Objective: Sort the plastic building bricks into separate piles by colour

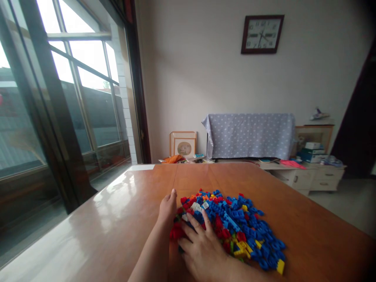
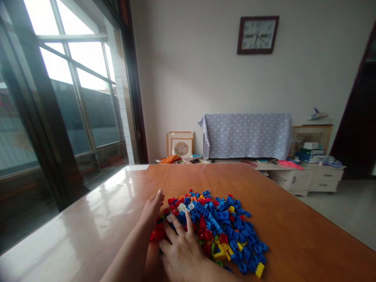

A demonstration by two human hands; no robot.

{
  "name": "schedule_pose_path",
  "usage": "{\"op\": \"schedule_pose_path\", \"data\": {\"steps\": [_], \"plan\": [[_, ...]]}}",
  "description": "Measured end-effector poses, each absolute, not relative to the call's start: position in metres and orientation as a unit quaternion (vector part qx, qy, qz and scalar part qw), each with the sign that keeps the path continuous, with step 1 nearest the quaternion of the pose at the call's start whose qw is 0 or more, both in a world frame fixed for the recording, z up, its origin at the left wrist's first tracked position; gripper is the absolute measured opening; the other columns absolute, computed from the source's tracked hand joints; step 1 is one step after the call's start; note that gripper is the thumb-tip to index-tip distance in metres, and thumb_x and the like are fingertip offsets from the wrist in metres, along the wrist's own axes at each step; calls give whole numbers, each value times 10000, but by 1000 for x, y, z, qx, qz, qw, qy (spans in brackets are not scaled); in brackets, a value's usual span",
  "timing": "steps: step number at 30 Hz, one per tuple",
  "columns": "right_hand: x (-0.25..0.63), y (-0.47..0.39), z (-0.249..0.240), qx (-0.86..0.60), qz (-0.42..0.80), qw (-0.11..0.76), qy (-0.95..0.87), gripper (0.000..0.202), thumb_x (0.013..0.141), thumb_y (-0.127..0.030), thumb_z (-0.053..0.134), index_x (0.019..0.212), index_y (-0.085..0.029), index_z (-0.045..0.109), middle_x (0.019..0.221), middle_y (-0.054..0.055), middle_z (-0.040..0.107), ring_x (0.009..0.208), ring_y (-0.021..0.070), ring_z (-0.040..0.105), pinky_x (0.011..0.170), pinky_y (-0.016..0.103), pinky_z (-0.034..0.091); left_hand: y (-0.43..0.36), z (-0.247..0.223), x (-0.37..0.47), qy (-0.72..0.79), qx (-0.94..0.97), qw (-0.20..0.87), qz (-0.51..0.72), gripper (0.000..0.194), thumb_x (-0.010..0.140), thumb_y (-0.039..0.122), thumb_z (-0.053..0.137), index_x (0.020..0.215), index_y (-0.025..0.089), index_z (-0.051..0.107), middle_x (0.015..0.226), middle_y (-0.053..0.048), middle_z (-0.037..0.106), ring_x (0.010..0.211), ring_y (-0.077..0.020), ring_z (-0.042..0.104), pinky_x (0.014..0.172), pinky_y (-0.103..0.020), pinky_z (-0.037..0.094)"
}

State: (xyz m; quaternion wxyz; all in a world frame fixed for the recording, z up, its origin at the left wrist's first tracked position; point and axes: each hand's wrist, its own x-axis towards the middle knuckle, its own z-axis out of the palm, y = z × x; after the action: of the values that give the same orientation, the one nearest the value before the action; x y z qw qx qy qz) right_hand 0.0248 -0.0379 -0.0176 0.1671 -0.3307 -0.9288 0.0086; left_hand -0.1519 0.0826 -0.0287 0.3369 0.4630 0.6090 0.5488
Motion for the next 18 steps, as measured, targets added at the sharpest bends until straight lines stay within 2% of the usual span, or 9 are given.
{"op": "schedule_pose_path", "data": {"steps": [3,6,11,14,18], "plan": [[28,-32,-20,-342,16,175,-923,423,1022,-475,345,1271,-272,619,1592,57,356,1532,281,25,1144,622,-210,81,-29,-143,618,520,316,497,718,790,784,435,840,126,719,954,-173,749,971,-326,676,827,-360,483],[33,-28,-18,-341,32,182,-922,416,1010,-497,373,1264,-287,628,1608,50,323,1532,280,21,1149,638,-183,77,-26,-135,596,525,349,497,741,786,788,458,914,113,735,1019,-179,746,1023,-328,672,889,-368,484],[42,-26,-9,-363,49,204,-908,393,998,-506,406,1210,-303,667,1593,33,355,1523,284,99,1175,631,-126,74,-25,-126,529,464,462,540,793,766,789,531,1079,84,715,1169,-199,710,1096,-316,660,944,-386,503],[44,-25,-7,-369,55,214,-903,381,993,-498,425,1222,-309,662,1577,23,388,1511,280,151,1192,617,-90,76,-27,-125,519,453,480,543,746,768,765,573,1071,101,725,1183,-197,708,1127,-317,655,992,-401,492],[44,-24,-8,-371,69,236,-895,393,972,-531,462,1245,-313,641,1537,7,452,1496,281,200,1189,621,-104,78,-24,-132,524,441,465,561,699,841,748,489,1062,127,723,1262,-204,669,1192,-300,631,1052,-403,462]]}}
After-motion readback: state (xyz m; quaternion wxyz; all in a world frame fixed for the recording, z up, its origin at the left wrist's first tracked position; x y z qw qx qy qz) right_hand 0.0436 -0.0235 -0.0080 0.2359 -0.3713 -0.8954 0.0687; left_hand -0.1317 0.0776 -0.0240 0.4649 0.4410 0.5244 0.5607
